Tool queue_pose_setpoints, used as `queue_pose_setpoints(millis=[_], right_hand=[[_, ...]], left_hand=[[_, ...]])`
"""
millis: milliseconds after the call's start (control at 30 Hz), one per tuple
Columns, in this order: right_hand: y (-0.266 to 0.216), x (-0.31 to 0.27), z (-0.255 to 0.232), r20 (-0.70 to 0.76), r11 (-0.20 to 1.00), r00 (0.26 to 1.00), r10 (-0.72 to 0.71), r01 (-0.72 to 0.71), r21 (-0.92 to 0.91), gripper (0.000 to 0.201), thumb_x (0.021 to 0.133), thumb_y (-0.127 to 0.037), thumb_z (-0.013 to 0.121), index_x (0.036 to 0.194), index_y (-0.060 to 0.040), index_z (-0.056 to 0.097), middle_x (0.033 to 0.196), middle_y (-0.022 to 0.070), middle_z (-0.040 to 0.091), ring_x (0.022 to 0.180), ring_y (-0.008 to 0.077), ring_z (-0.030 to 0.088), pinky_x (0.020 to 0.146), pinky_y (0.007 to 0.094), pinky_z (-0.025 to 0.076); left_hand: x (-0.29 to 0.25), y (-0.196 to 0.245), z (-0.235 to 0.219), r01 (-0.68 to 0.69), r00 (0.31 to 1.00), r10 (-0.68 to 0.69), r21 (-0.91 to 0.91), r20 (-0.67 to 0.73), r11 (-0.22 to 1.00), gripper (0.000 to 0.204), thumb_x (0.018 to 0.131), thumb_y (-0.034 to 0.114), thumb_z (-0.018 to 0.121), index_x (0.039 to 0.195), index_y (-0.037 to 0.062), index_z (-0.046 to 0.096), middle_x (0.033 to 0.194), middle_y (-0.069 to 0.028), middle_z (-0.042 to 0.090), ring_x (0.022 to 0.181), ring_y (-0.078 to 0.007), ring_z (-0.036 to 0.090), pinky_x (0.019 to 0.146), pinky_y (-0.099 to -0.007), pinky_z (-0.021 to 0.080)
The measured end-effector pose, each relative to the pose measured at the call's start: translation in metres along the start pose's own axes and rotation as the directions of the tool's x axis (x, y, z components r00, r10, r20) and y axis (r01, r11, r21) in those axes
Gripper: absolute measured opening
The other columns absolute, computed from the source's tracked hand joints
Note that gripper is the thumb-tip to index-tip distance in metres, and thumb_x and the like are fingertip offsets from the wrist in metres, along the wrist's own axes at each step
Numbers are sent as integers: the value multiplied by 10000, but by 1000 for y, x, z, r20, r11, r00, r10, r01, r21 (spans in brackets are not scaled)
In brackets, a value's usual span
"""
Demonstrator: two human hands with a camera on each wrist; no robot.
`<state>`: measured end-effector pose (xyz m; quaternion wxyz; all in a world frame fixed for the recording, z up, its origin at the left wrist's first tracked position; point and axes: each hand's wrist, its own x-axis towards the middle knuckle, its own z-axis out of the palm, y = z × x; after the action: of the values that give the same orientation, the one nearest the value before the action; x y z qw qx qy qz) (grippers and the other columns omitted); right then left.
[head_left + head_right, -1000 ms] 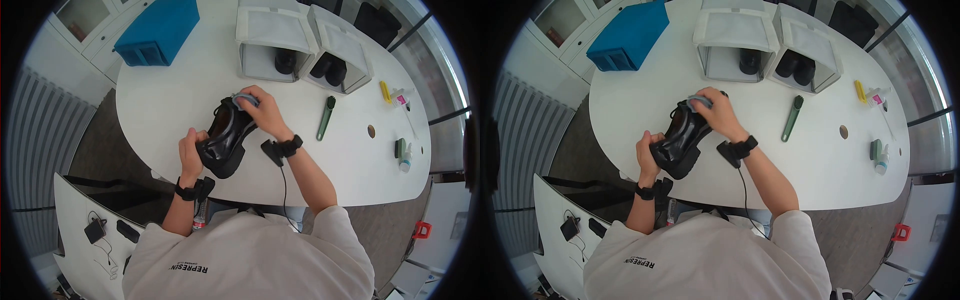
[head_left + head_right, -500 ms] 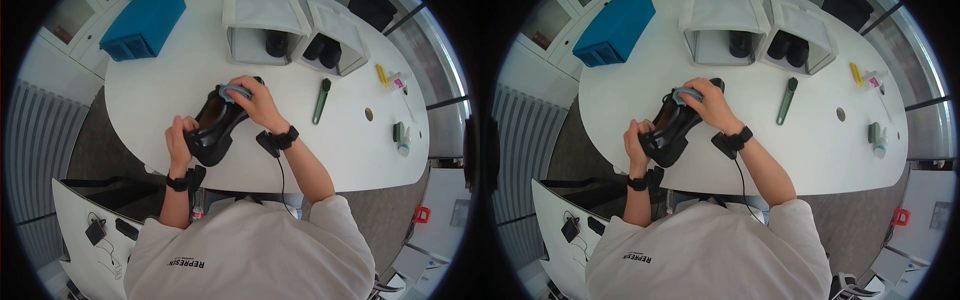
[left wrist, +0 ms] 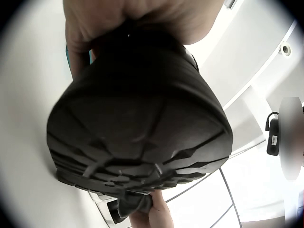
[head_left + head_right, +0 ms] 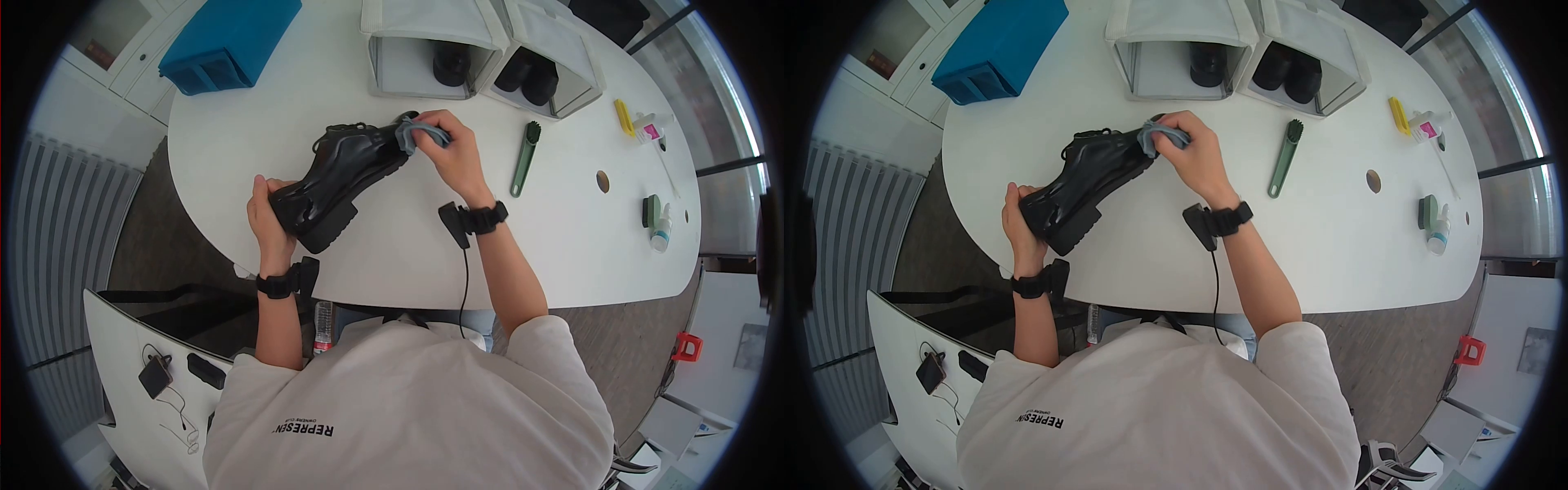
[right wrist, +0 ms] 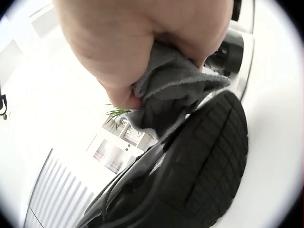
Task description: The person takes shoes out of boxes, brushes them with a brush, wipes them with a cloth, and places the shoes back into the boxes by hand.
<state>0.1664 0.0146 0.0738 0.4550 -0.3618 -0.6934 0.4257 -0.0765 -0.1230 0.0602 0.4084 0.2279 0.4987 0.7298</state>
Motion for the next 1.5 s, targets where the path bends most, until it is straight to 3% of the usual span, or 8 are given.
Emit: queue_pose_setpoints(millis=[167,267,367,533,767,1067,1233,1500], right_hand=[[-16,-21,23,114,988,986,-125,134,-72,201,727,-65,693,895,-5,602,1032,121,592,965,276,560,850,341,458],[-25,-29,48,166,914,941,-295,328,-238,196,727,-59,686,893,-23,588,1096,123,536,1049,310,489,903,360,426],[-25,-27,57,203,938,945,-255,293,-185,220,726,-48,677,920,-31,574,1134,123,490,1095,317,437,938,376,396],[-15,-8,54,193,930,947,-258,297,-215,233,747,-57,649,956,-7,557,1109,125,511,1065,320,452,931,386,399],[18,20,39,144,924,957,-250,281,-260,238,773,-85,630,981,10,564,1065,144,547,1043,335,474,922,383,402],[41,48,27,117,972,988,-97,119,-202,263,839,-186,617,985,30,588,988,169,584,946,344,540,865,384,430],[46,64,39,159,972,981,-109,138,-187,264,835,-188,628,978,33,601,961,173,603,925,341,556,839,390,442],[19,46,34,211,902,959,-187,252,-350,229,790,-156,664,947,6,624,919,120,617,903,264,572,802,330,455]], left_hand=[[-1,-2,0,12,1000,-12,13,25,1000,483,1017,337,362,664,39,501,778,-158,646,682,-171,572,679,-306,465],[-5,6,7,-8,1000,7,59,15,998,438,1002,341,407,675,57,469,704,-55,544,695,-140,520,684,-292,421],[-14,10,5,10,1000,-5,252,-17,968,438,996,331,433,705,17,522,708,-27,542,687,-94,484,680,-270,406],[-30,24,12,-87,979,-58,662,194,745,298,934,228,592,760,-13,573,678,45,483,661,-39,391,613,-212,338],[-25,22,9,-79,977,-50,571,207,817,317,896,261,645,754,-12,573,635,36,501,613,-37,420,554,-203,342],[-27,36,15,-160,947,-91,699,307,697,321,885,267,654,827,-46,608,633,15,518,595,-51,423,542,-220,347],[-29,36,12,-134,890,-237,720,390,681,272,917,241,621,858,-24,617,696,37,548,652,-24,432,587,-186,336],[-46,18,12,-44,901,-227,597,370,801,250,926,212,609,947,-38,605,694,25,544,639,-34,417,570,-199,343]])
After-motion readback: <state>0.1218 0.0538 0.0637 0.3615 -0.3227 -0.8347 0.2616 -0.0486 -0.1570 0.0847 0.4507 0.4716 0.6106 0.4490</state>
